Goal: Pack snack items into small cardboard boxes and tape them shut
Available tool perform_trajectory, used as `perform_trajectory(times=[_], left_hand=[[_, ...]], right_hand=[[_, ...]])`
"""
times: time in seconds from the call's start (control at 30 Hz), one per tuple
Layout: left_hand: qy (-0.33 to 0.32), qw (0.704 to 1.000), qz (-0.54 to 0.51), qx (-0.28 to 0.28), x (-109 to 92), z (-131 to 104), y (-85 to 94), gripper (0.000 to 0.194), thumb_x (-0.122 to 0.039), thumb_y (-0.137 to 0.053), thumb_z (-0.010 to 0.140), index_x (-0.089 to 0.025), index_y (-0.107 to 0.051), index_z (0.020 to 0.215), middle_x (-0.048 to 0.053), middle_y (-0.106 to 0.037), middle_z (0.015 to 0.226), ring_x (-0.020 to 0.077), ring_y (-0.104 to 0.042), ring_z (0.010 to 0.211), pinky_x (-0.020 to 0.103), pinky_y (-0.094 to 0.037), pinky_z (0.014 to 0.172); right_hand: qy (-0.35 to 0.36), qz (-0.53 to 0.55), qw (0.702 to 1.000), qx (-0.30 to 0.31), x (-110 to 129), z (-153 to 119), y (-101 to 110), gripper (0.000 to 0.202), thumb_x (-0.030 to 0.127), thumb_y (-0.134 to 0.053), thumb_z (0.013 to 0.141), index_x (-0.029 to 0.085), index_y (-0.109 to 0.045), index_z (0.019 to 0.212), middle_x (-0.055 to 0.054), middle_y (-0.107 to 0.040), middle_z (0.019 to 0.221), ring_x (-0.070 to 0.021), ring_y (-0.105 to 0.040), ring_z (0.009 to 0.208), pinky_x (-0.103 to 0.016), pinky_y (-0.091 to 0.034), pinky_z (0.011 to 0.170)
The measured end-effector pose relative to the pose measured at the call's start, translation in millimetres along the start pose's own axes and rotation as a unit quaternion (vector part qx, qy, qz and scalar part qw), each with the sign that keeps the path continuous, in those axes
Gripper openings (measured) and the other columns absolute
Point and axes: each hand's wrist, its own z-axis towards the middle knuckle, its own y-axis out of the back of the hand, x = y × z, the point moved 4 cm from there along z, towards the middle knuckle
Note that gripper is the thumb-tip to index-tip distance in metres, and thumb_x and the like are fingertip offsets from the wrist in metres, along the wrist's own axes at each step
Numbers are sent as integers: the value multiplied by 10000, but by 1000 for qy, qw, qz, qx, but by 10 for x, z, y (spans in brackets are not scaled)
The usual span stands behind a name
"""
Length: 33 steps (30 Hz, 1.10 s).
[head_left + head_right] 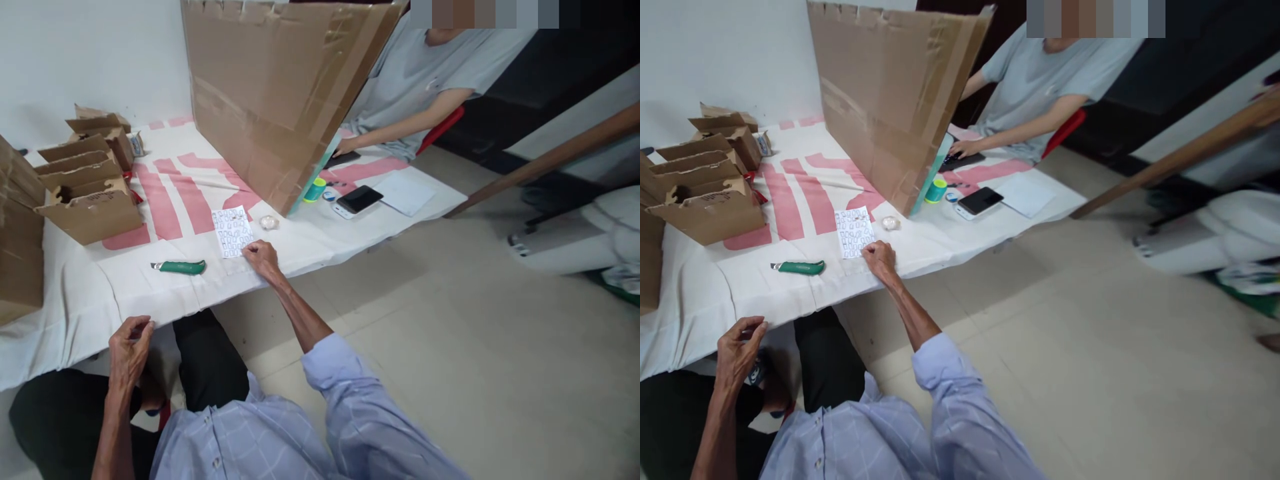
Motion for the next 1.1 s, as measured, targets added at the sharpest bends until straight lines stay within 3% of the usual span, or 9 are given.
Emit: perform_trajectory(times=[0.4, 0.63, 0.8, 1.1], left_hand=[[9, 1000, -12, -1, 55, -9, -5, 324, -533, -731, 803, -221, -794, 863, 58, -798, 815, 224, -732, 722, 332, -615, 698], [9, 1000, -11, -10, 82, -12, -24, 335, -536, -712, 812, -219, -794, 883, 66, -812, 861, 228, -740, 749, 353, -623, 773], [7, 1000, -14, -13, 56, -28, -27, 313, -521, -709, 814, -225, -794, 866, 66, -814, 855, 233, -739, 745, 358, -622, 774], [11, 1000, -24, -14, 131, -29, -54, 316, -529, -701, 796, -231, -788, 855, 63, -807, 847, 243, -748, 771, 373, -614, 800]], right_hand=[[13, -88, 996, -10, 30, -17, -27, 194, 313, -644, 887, 230, -809, 828, -42, -813, 987, -213, -691, 919, -313, -478, 836], [-13, -103, 995, -6, 56, -21, -15, 155, 330, -711, 870, 229, -738, 986, -34, -776, 947, -217, -652, 897, -342, -436, 867], [39, -101, 994, -2, 84, -62, -62, 77, 261, -635, 905, 230, -702, 927, -31, -762, 952, -203, -618, 889, -329, -410, 854], [101, -118, 988, 11, 75, -120, -100, 209, 249, -570, 979, 216, -776, 978, -90, -781, 1082, -242, -645, 1024, -359, -424, 929]])
